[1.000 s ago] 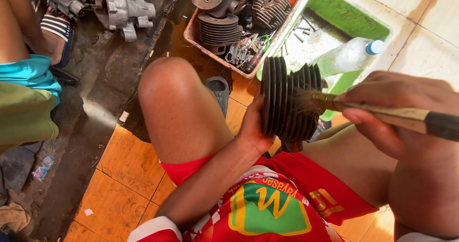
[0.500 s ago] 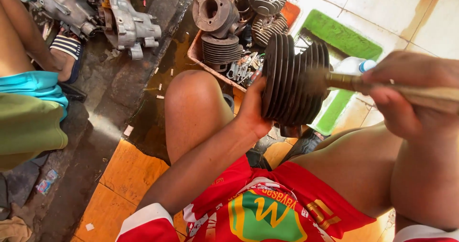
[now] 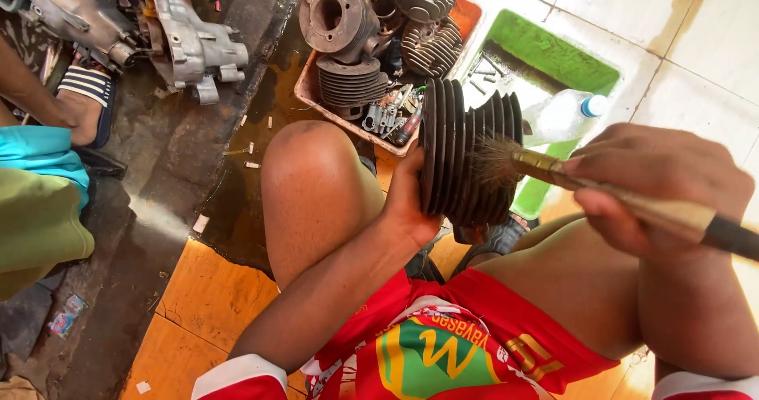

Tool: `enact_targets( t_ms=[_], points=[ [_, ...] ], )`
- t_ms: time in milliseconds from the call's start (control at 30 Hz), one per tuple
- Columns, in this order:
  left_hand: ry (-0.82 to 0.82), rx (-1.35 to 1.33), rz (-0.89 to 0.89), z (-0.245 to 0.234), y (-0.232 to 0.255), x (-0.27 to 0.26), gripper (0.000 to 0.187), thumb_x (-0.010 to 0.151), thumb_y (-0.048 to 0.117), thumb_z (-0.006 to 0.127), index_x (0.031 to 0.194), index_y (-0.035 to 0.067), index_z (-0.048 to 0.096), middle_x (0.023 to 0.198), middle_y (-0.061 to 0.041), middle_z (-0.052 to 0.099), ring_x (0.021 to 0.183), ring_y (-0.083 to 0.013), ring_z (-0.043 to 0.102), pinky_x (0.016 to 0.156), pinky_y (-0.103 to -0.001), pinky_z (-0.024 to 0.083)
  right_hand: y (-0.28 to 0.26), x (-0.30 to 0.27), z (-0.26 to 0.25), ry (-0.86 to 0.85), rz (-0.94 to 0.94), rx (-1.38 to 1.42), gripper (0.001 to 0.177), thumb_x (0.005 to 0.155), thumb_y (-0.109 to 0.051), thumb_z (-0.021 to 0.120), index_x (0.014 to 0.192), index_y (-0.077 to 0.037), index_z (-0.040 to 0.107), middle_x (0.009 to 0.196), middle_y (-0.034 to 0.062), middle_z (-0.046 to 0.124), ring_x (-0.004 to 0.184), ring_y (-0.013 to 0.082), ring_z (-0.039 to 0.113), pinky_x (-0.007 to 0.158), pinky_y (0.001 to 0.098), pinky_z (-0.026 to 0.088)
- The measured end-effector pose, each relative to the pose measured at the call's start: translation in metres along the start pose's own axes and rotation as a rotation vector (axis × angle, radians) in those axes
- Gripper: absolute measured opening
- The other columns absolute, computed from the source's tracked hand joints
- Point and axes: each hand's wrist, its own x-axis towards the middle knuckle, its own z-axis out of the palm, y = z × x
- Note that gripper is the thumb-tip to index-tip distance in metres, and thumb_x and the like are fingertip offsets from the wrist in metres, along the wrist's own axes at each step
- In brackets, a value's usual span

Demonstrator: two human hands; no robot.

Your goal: Cleaning motorcycle engine cylinders and heads using a brush and solvent in a plastic tray

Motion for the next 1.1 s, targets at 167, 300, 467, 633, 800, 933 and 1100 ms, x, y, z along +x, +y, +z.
enact_targets(
  t_ms=[167, 300, 467, 633, 800, 933, 1100],
  points=[
    [0.016, 0.055, 0.065, 0.008, 0.009, -0.003, 0.031, 0.095, 0.018, 0.050, 0.122, 0.011, 0.064, 0.105, -0.003, 0.067, 0.088, -0.0108, 0.059, 0.080, -0.031, 0.042, -0.003, 0.003, 0.000, -0.142, -0.107, 0.091, 0.012, 0.079, -0.013, 0.075, 0.077, -0.008, 0.064, 0.072, 0.0045, 0.075, 0.053, 0.0137, 0.068, 0.051, 0.0259, 0.060],
    [0.027, 0.023, 0.058, 0.002, 0.011, -0.003, 0.041, 0.093, 0.016, 0.050, 0.133, 0.016, 0.061, 0.111, -0.002, 0.065, 0.093, -0.0116, 0.057, 0.081, -0.031, 0.041, 0.002, 0.004, 0.003, 0.006, 0.008, -0.006, 0.016, 0.088, -0.002, 0.073, 0.085, 0.004, 0.057, 0.077, 0.0158, 0.070, 0.060, 0.0251, 0.065, 0.058, 0.0345, 0.056],
    [0.072, 0.027, 0.016, -0.004, 0.014, -0.004, 0.036, 0.093, 0.022, 0.053, 0.128, 0.018, 0.062, 0.111, -0.001, 0.066, 0.093, -0.0132, 0.060, 0.080, -0.033, 0.044, 0.001, 0.013, 0.008, -0.006, -0.033, 0.162, 0.018, 0.081, -0.004, 0.069, 0.073, -0.004, 0.053, 0.066, 0.0092, 0.067, 0.057, 0.0229, 0.072, 0.052, 0.0300, 0.059],
    [0.044, 0.006, 0.051, -0.010, 0.017, -0.004, 0.033, 0.096, 0.019, 0.051, 0.127, 0.016, 0.060, 0.106, -0.001, 0.066, 0.090, -0.0120, 0.063, 0.077, -0.032, 0.048, 0.012, 0.006, 0.013, 0.071, 0.059, 0.054, 0.015, 0.090, 0.002, 0.069, 0.089, 0.014, 0.059, 0.081, 0.0227, 0.068, 0.067, 0.0311, 0.069, 0.066, 0.0385, 0.058],
    [0.021, -0.025, 0.089, -0.010, 0.021, -0.007, 0.032, 0.094, 0.016, 0.053, 0.124, 0.016, 0.064, 0.103, 0.001, 0.066, 0.085, -0.0098, 0.059, 0.074, -0.029, 0.043, 0.001, 0.020, 0.012, -0.049, 0.001, 0.169, 0.012, 0.083, -0.002, 0.069, 0.082, 0.002, 0.058, 0.072, 0.0119, 0.069, 0.057, 0.0221, 0.067, 0.056, 0.0312, 0.058],
    [0.016, -0.064, 0.058, -0.016, 0.020, -0.006, 0.032, 0.093, 0.016, 0.053, 0.123, 0.018, 0.064, 0.100, 0.001, 0.066, 0.081, -0.0101, 0.059, 0.069, -0.029, 0.043, 0.018, 0.009, 0.015, 0.054, 0.030, 0.126, 0.013, 0.091, 0.001, 0.064, 0.089, 0.010, 0.055, 0.080, 0.0230, 0.068, 0.067, 0.0299, 0.070, 0.066, 0.0379, 0.060],
    [0.008, -0.058, 0.083, -0.017, 0.021, -0.003, 0.028, 0.094, 0.017, 0.054, 0.120, 0.017, 0.065, 0.100, 0.002, 0.066, 0.083, -0.0094, 0.059, 0.072, -0.029, 0.042, 0.009, 0.019, 0.007, -0.068, 0.025, 0.138, 0.013, 0.082, 0.000, 0.071, 0.085, 0.008, 0.060, 0.076, 0.0177, 0.070, 0.061, 0.0260, 0.067, 0.059, 0.0330, 0.057]
  ],
)
